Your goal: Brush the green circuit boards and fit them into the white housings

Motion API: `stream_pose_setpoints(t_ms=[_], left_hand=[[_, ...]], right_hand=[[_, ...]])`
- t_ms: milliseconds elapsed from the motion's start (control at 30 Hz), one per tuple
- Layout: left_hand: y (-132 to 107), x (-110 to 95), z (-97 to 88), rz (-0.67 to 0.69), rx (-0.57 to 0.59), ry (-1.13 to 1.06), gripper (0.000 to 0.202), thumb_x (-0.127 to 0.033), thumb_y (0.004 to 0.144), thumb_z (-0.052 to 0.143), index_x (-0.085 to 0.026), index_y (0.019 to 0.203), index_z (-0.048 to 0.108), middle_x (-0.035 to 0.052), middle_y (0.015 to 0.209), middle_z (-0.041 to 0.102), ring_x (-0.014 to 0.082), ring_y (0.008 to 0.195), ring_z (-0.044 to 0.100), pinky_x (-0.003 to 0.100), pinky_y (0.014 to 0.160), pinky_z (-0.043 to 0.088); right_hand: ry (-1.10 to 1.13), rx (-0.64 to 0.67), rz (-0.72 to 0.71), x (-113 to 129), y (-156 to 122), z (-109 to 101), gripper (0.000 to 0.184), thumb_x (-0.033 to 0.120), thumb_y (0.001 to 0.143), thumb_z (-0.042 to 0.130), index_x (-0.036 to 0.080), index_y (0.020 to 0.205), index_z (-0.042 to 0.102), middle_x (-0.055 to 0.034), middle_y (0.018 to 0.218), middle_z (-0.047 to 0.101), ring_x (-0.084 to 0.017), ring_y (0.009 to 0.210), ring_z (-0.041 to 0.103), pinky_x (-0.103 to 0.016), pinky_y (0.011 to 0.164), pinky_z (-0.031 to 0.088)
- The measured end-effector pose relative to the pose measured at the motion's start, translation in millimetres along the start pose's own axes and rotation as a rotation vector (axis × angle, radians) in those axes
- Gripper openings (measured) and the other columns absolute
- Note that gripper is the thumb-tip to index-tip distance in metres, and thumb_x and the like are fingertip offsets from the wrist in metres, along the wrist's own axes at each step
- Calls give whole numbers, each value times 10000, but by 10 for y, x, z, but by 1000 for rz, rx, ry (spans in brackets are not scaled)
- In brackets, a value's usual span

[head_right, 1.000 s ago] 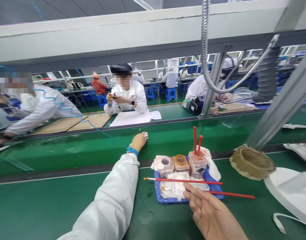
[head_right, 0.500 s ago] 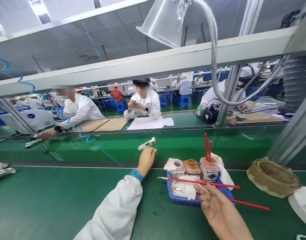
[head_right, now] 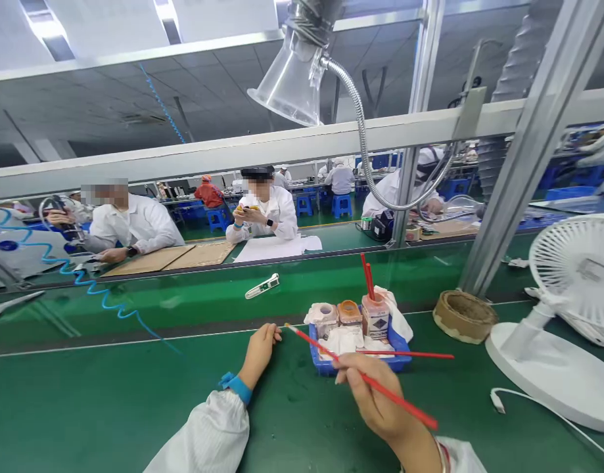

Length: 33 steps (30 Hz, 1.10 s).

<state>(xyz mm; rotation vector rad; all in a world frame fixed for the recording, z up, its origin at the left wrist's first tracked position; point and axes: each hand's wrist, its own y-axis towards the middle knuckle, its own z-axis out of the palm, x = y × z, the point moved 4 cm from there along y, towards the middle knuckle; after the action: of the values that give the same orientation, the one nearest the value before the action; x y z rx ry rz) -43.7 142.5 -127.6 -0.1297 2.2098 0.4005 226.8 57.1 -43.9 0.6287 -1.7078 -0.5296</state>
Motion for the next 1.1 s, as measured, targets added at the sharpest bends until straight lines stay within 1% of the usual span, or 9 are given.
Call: stream_pose_setpoints(t_ms=[67, 167, 233, 333, 433, 567, 667, 833, 1100], left_hand=[[18, 10, -4, 0, 2, -26, 324, -304, 864, 317, -184, 830, 616, 50, 757, 703, 180, 617, 605, 301, 646, 457], [47, 19, -10, -1, 6, -57, 312, -257, 850, 339, -178, 938, 628, 54, 815, 714, 175, 637, 618, 306, 681, 466], [57, 21, -12, -6, 13, -69, 321, -242, 842, 357, -172, 974, 642, 49, 765, 711, 180, 658, 631, 307, 701, 469], [60, 17, -8, -15, 26, -78, 326, -225, 821, 392, -166, 989, 665, 39, 680, 699, 187, 661, 643, 305, 706, 472], [62, 8, -5, -24, 36, -85, 315, -203, 802, 406, -169, 960, 676, 47, 769, 718, 172, 627, 642, 298, 692, 476], [68, 0, -14, -39, 39, -93, 304, -186, 799, 395, -179, 923, 672, 47, 858, 725, 157, 601, 642, 288, 677, 480], [77, 6, -21, -51, 36, -99, 292, -199, 798, 399, -181, 909, 668, 45, 835, 726, 167, 613, 651, 291, 673, 484], [98, 36, -4, -66, 37, -116, 277, -216, 788, 405, -195, 898, 659, 34, 858, 726, 168, 608, 652, 295, 666, 489], [94, 31, 3, -72, 44, -133, 278, -236, 790, 394, -186, 896, 646, 47, 876, 722, 164, 595, 641, 296, 669, 489]], right_hand=[[-124, -164, -38, 93, 185, -197, 273, 394, 936, 362, 242, 890, 584, -57, 692, 657, -215, 609, 616, -376, 670, 487], [-307, -139, 13, 163, 537, -337, 332, 415, 947, 299, 245, 802, 544, -42, 595, 590, -217, 595, 590, -354, 639, 462], [-383, -70, 26, 170, 740, -332, 384, 432, 944, 286, 239, 699, 510, -43, 603, 579, -208, 600, 585, -340, 645, 443], [-478, 64, 43, 102, 952, -188, 398, 424, 944, 277, 222, 671, 486, -28, 586, 561, -188, 562, 564, -316, 607, 417], [-561, 197, 60, -51, 1107, 47, 378, 379, 953, 312, 190, 699, 520, -5, 565, 544, -168, 554, 555, -299, 584, 418], [-645, 339, 80, -243, 1265, 300, 305, 388, 933, 451, 134, 825, 581, 19, 664, 572, -105, 549, 543, -269, 575, 468], [-708, 370, 49, -192, 1281, 309, 287, 373, 935, 452, 130, 844, 576, 22, 656, 560, -96, 525, 523, -251, 541, 454], [-785, 347, -99, 129, 1101, 123, 342, 305, 953, 287, 170, 757, 533, -18, 547, 518, -150, 496, 515, -264, 497, 330], [-735, 362, -436, 308, 728, 54, 297, 183, 902, 297, 209, 678, 489, -37, 617, 578, -164, 576, 534, -295, 605, 388]])
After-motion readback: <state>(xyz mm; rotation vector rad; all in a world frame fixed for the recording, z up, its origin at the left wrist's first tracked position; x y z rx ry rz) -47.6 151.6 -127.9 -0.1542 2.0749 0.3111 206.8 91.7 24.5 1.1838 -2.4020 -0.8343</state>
